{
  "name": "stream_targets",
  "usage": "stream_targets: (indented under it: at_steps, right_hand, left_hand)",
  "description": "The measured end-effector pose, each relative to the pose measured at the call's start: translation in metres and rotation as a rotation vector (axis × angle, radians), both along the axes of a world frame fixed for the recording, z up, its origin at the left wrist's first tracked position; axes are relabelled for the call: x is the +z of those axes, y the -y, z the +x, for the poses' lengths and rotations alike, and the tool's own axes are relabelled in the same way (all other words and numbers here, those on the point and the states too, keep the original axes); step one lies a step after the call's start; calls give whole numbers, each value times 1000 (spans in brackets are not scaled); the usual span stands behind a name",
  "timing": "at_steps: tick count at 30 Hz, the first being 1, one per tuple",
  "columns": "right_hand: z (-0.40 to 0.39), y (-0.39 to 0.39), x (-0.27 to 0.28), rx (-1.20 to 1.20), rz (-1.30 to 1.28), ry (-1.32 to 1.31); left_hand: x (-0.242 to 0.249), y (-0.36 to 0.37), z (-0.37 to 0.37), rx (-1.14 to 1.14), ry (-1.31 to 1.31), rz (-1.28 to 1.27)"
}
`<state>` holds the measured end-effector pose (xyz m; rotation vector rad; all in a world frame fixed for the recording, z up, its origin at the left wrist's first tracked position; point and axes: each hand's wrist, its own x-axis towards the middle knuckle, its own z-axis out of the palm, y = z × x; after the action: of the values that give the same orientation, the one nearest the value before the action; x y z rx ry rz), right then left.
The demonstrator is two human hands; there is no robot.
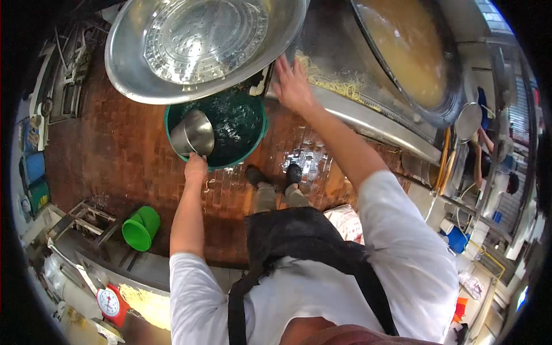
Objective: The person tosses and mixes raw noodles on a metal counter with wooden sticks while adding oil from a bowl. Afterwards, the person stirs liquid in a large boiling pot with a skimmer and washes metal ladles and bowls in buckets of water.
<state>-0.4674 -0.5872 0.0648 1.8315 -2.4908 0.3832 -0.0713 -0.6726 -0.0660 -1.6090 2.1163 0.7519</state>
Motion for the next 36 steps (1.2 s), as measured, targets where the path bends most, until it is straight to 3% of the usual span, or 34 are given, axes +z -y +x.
stream_targets:
  at_steps: [2, 5, 8, 10, 12, 14, 16, 17, 19, 23, 26, 30, 36]
  right_hand:
    - [-19, -51, -1, 388, 163, -43]
    - [-54, -110, 8, 89, 162, 100]
    - [-75, -130, -6, -10, 148, 42]
    - [-70, -123, -2, -52, 211, -5]
    - [-72, -123, 0, -57, 207, 15]
    - [-74, -123, -2, -47, 153, 16]
    - [-73, -121, 0, -50, 147, 29]
    - [-73, -121, 0, -52, 151, 34]
    - [-72, -121, 4, -55, 154, 48]
    - [-74, -122, 3, -63, 161, 48]
    - [-75, -124, 3, -60, 142, 57]
    - [-73, -126, 4, -70, 108, 67]
    - [-76, -129, -1, -71, 55, 101]
  left_hand:
    - [-31, 8, -15, -13, 86, 31]
    - [-53, 8, -34, 78, 213, 13]
    - [-71, 13, -59, 168, 326, 68]
    - [-100, 12, -54, 37, 294, 141]
    - [-170, 1, -55, -152, 390, 211]
    - [-207, 3, -61, -323, 414, 532]
    - [-189, 4, -78, -257, 319, 738]
    - [-171, 2, -73, 62, 154, 714]
    - [-133, 7, -63, 211, 88, 825]
    - [-66, -16, -23, 492, -369, 904]
    - [-22, -45, 7, 553, -456, 838]
    - [99, -77, -3, 518, -624, 796]
    - [231, -101, -30, 571, -757, 723]
